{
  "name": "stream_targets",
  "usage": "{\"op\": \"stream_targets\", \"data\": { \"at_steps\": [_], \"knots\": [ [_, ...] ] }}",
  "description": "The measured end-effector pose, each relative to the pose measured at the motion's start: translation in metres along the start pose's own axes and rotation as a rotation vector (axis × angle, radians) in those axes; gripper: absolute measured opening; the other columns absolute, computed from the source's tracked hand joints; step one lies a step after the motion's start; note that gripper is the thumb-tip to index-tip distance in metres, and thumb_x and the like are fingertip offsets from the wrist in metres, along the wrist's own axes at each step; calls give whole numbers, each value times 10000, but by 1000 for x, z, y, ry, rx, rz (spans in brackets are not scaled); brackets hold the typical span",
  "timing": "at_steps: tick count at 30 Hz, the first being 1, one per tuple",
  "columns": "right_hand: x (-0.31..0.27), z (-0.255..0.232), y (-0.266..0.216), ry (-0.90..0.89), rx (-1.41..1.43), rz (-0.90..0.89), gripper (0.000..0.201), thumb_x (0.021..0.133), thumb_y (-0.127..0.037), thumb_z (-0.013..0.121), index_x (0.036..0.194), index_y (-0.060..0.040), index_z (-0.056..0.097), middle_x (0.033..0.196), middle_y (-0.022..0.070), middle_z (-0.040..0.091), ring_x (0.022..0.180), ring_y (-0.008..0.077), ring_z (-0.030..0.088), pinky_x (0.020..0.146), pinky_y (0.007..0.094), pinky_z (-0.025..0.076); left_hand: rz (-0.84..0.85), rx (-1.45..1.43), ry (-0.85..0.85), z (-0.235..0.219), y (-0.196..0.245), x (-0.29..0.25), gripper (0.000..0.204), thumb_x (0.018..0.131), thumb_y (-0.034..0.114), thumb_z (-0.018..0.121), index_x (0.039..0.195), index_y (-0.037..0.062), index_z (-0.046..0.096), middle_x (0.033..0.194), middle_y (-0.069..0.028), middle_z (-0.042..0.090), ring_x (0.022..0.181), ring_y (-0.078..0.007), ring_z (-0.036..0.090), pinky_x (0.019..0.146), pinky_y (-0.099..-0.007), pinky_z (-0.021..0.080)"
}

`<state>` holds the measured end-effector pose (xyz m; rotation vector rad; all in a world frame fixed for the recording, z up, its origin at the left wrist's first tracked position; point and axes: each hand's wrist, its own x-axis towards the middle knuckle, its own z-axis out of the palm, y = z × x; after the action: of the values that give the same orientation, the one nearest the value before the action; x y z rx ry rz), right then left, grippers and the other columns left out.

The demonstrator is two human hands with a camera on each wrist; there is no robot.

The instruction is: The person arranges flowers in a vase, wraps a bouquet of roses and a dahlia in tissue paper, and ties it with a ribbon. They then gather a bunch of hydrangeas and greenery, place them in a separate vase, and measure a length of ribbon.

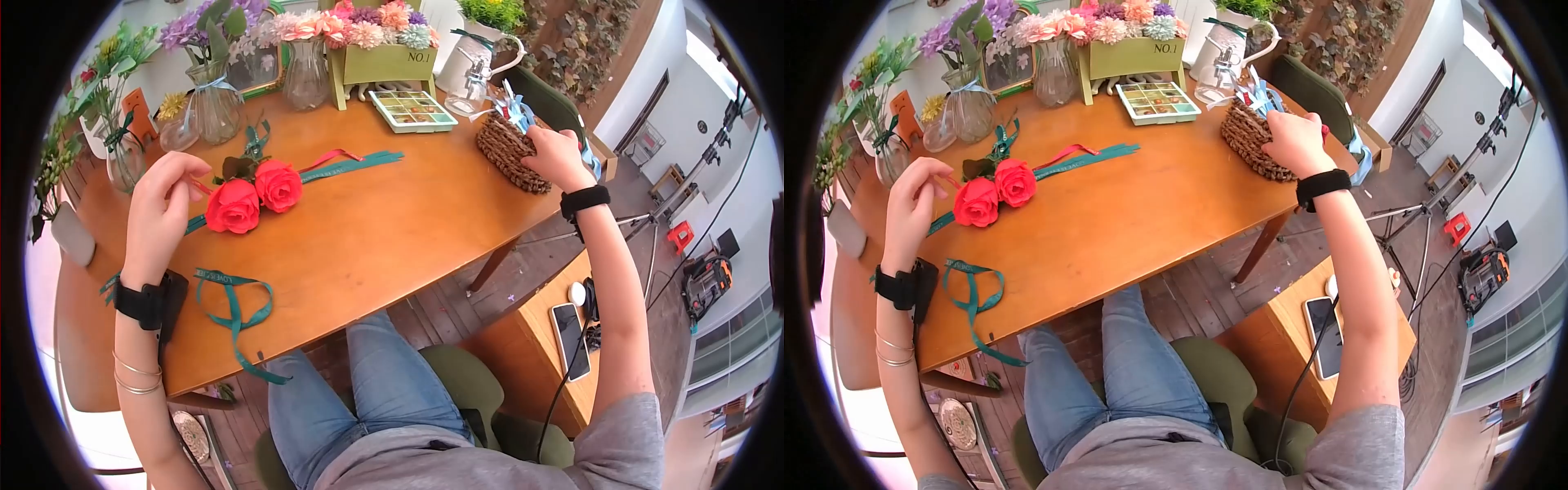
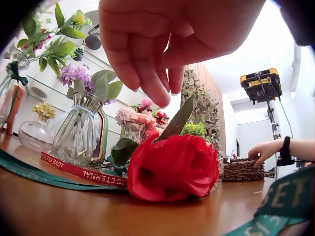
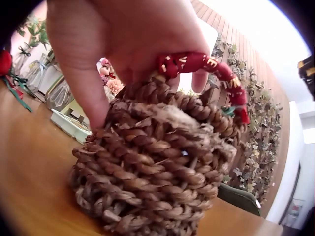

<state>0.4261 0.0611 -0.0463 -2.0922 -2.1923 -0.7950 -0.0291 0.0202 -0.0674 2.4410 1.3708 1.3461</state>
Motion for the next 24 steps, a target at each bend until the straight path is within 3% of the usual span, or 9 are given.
{"op": "stream_targets", "data": {
  "at_steps": [3,7,9,12,15,18,21,23,24],
  "knots": [
    [-1,7,0,114,12,-29,265,616,-209,658,751,-47,497,714,86,576,738,267,559,776,374,350,-3,-37,6,0,5,0,195,724,-92,340,802,-41,512,791,-75,515,629,-126,520,596,-229,423],
    [-12,7,-7,239,19,-72,244,618,-162,653,770,-59,493,715,85,568,753,261,549,809,372,350,21,-63,12,-1,7,0,195,725,-90,348,808,-41,516,822,-74,525,634,-125,525,604,-222,432],
    [-22,-3,-13,457,47,-196,242,621,-123,645,801,-68,494,719,79,561,774,243,536,843,364,346,26,-65,6,-2,7,0,195,724,-91,350,810,-42,517,830,-74,528,633,-125,526,605,-221,433],
    [-39,-30,-33,574,87,-283,272,626,-83,623,873,-77,511,729,50,554,775,219,524,859,348,341,58,-68,-2,-1,9,1,190,734,-88,356,820,-39,518,839,-75,529,635,-128,533,602,-222,433],
    [-56,-62,-57,636,138,-394,292,628,-78,608,906,-85,521,737,32,551,765,204,525,861,343,341,79,-154,41,-3,16,3,178,796,-28,377,879,-17,534,878,-62,539,698,-117,542,626,-224,433],
    [-67,-78,-84,657,171,-546,274,632,-83,580,901,-96,532,748,14,550,749,178,528,845,334,354,-97,-332,125,-18,34,8,257,883,176,385,1041,27,523,1028,-36,524,934,-114,517,759,-226,420],
    [-77,-89,-113,723,215,-717,214,631,-94,545,844,-109,549,754,-11,544,713,139,527,799,315,387,-127,-441,157,-26,56,1,293,887,212,374,1066,20,506,1065,-50,506,1008,-130,486,819,-241,398],
    [-80,-94,-129,801,248,-771,215,601,-105,571,814,-118,553,733,-21,533,684,121,525,774,303,397,-179,-463,78,-35,72,-10,314,883,208,366,1092,5,484,1085,-75,494,1046,-148,455,860,-260,365],
    [-83,-98,-138,805,284,-782,221,591,-110,580,810,-121,553,723,-25,531,668,116,524,771,299,397,-81,-345,12,-43,72,-16,364,884,244,340,1131,-4,439,1149,-112,446,1090,-179,426,889,-285,347]
  ]
}}
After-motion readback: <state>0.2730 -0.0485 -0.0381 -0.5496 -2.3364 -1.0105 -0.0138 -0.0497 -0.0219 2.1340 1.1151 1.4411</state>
